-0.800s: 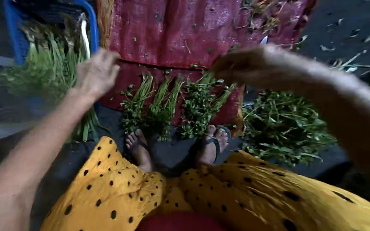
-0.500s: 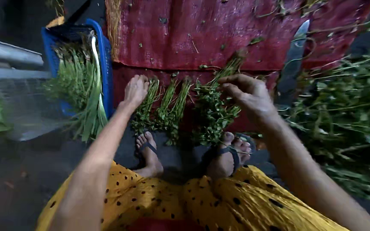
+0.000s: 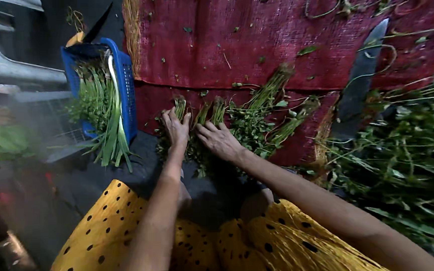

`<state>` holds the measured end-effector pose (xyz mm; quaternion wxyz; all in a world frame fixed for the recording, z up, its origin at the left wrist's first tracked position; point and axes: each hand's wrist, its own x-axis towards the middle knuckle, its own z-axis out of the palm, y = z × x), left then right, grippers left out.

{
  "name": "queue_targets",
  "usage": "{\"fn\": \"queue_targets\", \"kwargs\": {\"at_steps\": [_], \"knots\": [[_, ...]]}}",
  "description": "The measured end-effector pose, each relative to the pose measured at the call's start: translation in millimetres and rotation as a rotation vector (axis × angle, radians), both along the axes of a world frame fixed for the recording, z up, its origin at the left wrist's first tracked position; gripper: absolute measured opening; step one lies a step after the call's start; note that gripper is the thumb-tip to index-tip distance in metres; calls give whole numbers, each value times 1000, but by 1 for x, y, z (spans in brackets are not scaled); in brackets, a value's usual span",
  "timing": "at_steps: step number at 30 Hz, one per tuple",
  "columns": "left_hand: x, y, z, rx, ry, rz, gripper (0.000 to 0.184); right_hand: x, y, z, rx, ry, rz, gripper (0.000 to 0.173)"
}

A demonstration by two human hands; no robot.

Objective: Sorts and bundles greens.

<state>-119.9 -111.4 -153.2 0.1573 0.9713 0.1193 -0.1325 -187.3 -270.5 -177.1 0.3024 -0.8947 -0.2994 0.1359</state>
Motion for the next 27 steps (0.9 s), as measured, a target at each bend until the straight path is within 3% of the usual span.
{"fn": "queue_targets", "kwargs": {"at_steps": [3,7,10,13,15,19,23,27], "knots": [[-3,-1,1,83,4,-82,40,-4,-1,-7,14,-4,-28,36],[-1,2,-2,84,-37,-193,32,-1,0,-8,50,-13,-44,32],[10,12,11,-170,1,51,40,6,-1,-3,78,34,-63,26],[23,37,19,-535,17,340,36,12,-2,-2,99,74,-77,22],[30,53,21,-656,32,366,35,18,-1,-2,92,102,-61,20],[34,49,31,-419,185,116,61,20,-1,-1,73,116,-62,20],[22,11,15,-285,146,12,42,17,-1,-2,75,61,-66,21],[10,-18,3,-107,164,-13,46,10,-5,-4,76,19,-73,21]]}}
